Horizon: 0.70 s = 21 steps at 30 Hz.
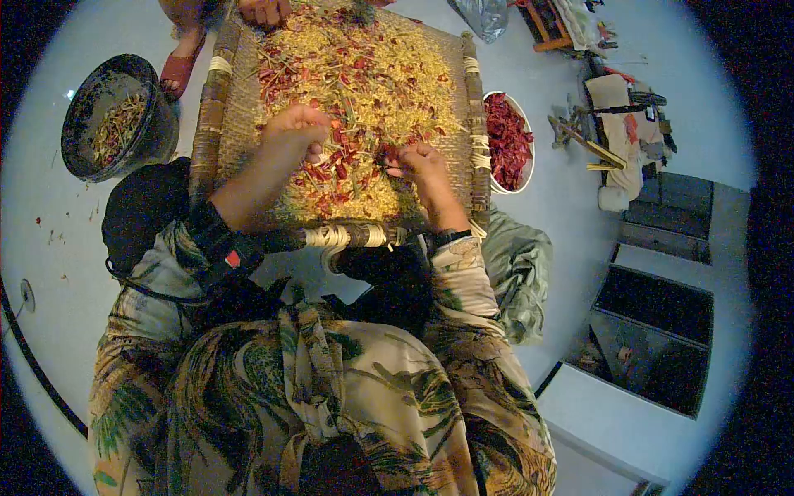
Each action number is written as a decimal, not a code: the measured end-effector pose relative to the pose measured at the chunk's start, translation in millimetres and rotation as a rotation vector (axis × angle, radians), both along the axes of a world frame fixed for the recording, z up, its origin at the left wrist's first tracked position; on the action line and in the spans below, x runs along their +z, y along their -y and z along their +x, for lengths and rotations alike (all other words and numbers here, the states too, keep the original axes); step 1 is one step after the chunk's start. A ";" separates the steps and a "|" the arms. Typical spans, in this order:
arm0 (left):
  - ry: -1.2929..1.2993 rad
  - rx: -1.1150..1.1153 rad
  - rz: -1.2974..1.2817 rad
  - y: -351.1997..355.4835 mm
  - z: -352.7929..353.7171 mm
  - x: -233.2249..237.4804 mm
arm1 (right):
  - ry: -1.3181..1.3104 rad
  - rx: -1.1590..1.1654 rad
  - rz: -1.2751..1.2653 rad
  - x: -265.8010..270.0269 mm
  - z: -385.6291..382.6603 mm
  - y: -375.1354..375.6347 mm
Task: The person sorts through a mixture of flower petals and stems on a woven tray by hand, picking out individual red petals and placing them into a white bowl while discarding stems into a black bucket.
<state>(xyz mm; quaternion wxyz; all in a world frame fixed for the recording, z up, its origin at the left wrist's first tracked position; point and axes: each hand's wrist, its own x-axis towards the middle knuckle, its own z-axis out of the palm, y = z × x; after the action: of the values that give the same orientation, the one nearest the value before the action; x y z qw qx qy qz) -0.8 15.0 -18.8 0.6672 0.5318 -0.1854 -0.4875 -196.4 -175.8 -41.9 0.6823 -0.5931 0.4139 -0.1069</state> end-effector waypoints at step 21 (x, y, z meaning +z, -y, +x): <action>-0.002 0.051 -0.004 7.4 -9.9 -10.1 | 0.886 -0.722 0.186 64.2 -62.1 86.8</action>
<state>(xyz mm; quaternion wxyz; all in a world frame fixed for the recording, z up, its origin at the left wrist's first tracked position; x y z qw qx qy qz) -10.7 7.6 -28.9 0.6806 0.5346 -0.1719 -0.4706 -258.4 -262.6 22.3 0.7602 -0.2504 0.2724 -0.5341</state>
